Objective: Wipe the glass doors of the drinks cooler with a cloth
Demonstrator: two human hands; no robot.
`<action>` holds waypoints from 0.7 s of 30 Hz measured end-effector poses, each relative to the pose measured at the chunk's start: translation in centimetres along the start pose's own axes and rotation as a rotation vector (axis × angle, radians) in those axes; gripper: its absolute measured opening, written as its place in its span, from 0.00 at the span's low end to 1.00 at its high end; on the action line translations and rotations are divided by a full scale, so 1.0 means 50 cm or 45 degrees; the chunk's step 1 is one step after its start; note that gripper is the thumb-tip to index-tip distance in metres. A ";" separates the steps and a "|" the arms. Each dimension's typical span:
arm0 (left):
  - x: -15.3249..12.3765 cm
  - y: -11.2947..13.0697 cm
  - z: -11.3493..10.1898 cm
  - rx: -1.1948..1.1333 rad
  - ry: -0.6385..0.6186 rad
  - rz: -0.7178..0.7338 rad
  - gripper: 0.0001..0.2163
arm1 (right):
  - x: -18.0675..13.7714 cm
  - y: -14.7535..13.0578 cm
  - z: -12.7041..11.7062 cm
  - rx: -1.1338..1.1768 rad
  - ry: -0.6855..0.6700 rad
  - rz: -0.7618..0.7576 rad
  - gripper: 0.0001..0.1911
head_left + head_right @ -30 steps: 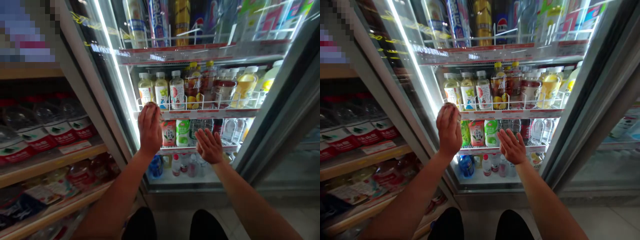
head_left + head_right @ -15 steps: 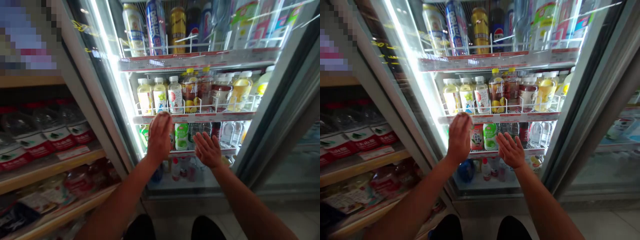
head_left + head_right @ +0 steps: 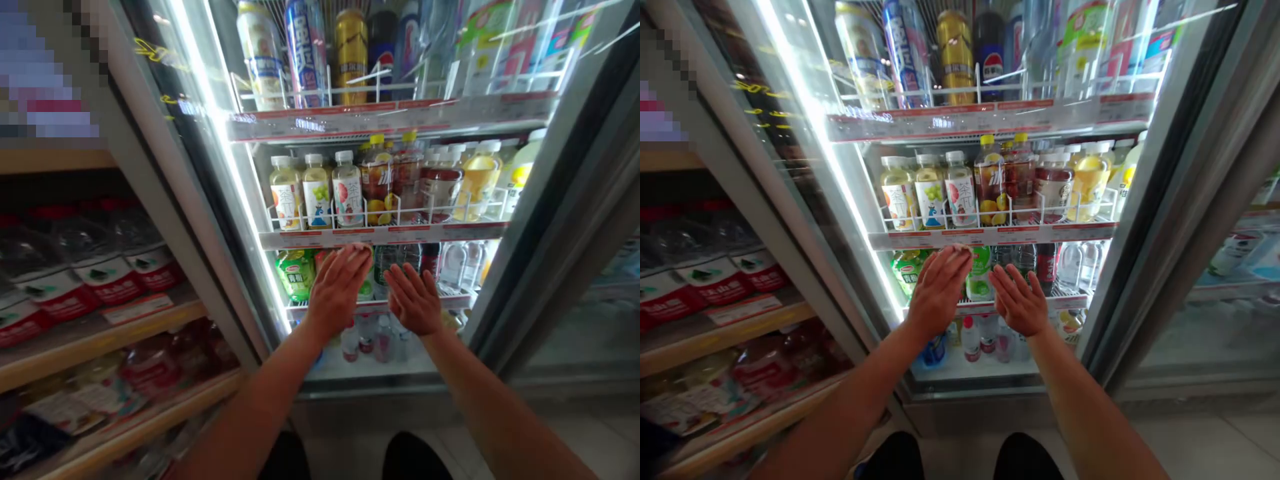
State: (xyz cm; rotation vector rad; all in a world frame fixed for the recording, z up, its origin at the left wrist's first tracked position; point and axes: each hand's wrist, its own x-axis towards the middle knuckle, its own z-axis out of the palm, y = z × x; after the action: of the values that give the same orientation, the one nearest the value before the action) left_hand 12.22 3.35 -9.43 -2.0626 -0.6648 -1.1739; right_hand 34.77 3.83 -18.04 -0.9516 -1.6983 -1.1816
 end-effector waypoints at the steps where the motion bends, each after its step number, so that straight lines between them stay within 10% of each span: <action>1: 0.000 -0.004 -0.003 0.003 0.002 -0.008 0.26 | 0.001 0.000 0.000 0.000 0.001 -0.002 0.34; 6: -0.004 -0.045 -0.023 0.050 0.305 -0.281 0.26 | 0.001 0.002 0.001 -0.011 0.021 -0.008 0.33; 13: -0.085 -0.016 -0.008 0.038 -0.094 0.019 0.27 | -0.004 0.003 0.002 -0.021 0.010 -0.006 0.33; 21: -0.114 -0.045 -0.022 0.102 0.179 -0.313 0.27 | -0.001 0.001 -0.001 -0.015 0.007 0.011 0.35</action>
State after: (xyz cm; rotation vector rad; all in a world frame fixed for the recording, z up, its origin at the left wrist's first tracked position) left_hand 7.41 3.37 -13.34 -1.8500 -0.9001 -1.3916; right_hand 34.84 3.80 -18.08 -0.9609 -1.6830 -1.1891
